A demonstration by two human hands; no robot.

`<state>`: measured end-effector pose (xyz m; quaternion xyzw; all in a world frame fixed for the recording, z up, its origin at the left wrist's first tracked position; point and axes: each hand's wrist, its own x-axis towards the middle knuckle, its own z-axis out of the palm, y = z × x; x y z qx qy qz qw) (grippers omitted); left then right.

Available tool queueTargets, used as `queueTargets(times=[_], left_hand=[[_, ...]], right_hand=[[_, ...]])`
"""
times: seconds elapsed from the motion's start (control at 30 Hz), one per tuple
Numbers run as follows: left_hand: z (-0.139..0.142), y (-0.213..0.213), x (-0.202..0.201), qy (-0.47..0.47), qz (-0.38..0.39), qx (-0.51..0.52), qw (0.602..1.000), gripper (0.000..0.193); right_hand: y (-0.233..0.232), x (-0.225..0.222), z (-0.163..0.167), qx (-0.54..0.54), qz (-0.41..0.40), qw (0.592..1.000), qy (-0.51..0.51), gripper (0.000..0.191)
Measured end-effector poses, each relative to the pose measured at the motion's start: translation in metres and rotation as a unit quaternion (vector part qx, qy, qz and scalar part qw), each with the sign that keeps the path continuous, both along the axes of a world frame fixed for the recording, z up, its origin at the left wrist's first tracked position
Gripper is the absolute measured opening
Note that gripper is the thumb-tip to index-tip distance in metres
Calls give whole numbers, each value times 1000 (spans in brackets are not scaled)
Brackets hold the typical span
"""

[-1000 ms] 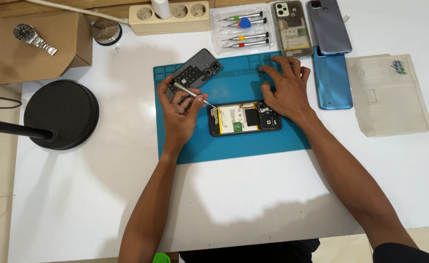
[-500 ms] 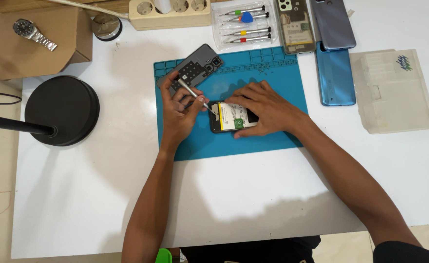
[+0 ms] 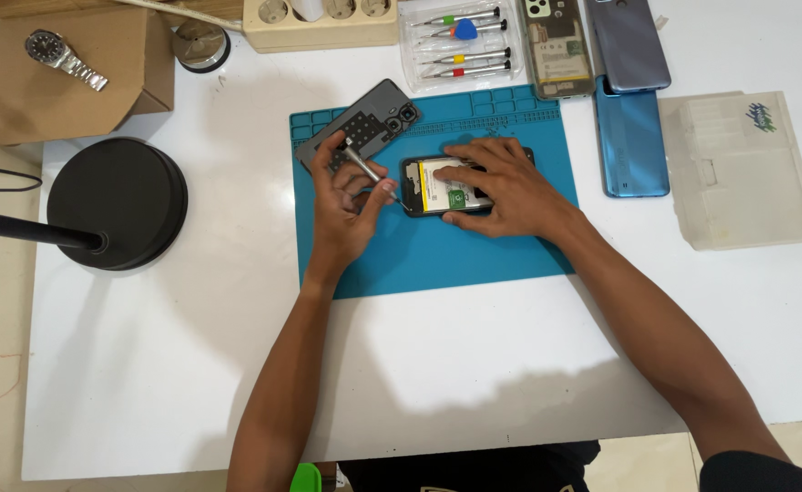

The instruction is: The person disassembles a smartphone on a blue mat, using a screwdriver to remove screws and a plastic pry tool to separate the screen from the frame. The person handles the battery, motherboard, and back cover, then reassembles the device.

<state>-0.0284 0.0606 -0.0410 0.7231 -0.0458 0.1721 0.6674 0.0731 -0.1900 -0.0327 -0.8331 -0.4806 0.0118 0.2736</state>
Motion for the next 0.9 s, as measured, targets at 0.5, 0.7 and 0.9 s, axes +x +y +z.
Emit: queueTargets(times=[0.5,0.7,0.9], left_hand=[[2,-4,-4,-87,-16,82,993,74],[4,-5,-6,-84,-5,133,987,73],[0,-6,-5,-89,-23,75,993,75]], right_hand=[[2,-1,-3,3,-5,1000,-22,59],[3,-2,-1,-5,-18,1000,-16,60],[2,-1,-3,2,-11,1000,-18,59]])
